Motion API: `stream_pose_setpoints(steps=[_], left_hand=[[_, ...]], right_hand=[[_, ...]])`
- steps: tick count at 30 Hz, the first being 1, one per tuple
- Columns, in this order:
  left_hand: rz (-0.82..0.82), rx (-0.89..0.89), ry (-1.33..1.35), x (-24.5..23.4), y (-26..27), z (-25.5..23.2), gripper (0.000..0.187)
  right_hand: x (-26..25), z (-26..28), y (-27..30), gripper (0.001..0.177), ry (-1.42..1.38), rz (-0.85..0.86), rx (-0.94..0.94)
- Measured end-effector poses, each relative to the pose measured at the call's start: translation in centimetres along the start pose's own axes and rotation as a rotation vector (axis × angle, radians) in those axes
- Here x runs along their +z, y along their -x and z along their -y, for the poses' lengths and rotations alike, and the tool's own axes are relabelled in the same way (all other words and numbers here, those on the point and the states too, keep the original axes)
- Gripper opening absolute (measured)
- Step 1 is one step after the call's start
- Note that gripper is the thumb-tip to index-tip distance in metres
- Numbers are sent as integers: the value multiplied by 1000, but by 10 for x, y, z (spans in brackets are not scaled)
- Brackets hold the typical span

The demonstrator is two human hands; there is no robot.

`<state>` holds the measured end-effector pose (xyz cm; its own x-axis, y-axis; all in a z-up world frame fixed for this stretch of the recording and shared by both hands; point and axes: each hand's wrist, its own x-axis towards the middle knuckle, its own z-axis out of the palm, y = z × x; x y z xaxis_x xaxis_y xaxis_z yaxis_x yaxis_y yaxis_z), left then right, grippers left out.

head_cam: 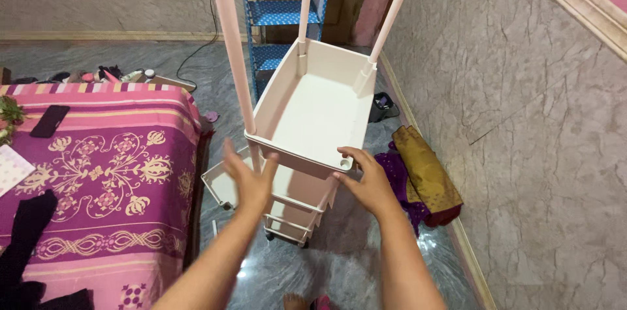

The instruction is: The person assembles a white plastic rolling storage cart by inserting vertical support poles into the base and stacking drawer units on top. They secure the components by hand and adjust the alignment of the drawers.

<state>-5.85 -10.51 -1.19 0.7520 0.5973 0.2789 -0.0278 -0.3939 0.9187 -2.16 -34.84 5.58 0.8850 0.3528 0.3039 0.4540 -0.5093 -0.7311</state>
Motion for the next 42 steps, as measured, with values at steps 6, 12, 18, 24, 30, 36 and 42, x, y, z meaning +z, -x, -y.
stream_pose_setpoints(steps=[6, 12, 18, 24, 30, 36, 42], left_hand=[[166, -122, 199, 34, 13, -30, 114], [182, -21, 271, 27, -12, -35, 106], [316, -163, 383, 24, -37, -30, 87], [411, -308, 380, 21, -66, -15, 77], [552, -399, 510, 16, -91, -12, 90], [643, -397, 382, 19, -113, -15, 79], [669, -406, 366, 24, -130, -17, 79]], right_hand=[[16, 4, 10, 52, 2, -67, 127], [28, 16, 11, 51, 14, -88, 121], [40, 17, 9, 47, 3, -117, 22], [55, 27, 2, 42, 27, -127, -8], [65, 44, 0, 39, 50, -110, 62], [72, 50, -7, 37, 61, -113, 93], [79, 54, -17, 38, 63, -114, 99]])
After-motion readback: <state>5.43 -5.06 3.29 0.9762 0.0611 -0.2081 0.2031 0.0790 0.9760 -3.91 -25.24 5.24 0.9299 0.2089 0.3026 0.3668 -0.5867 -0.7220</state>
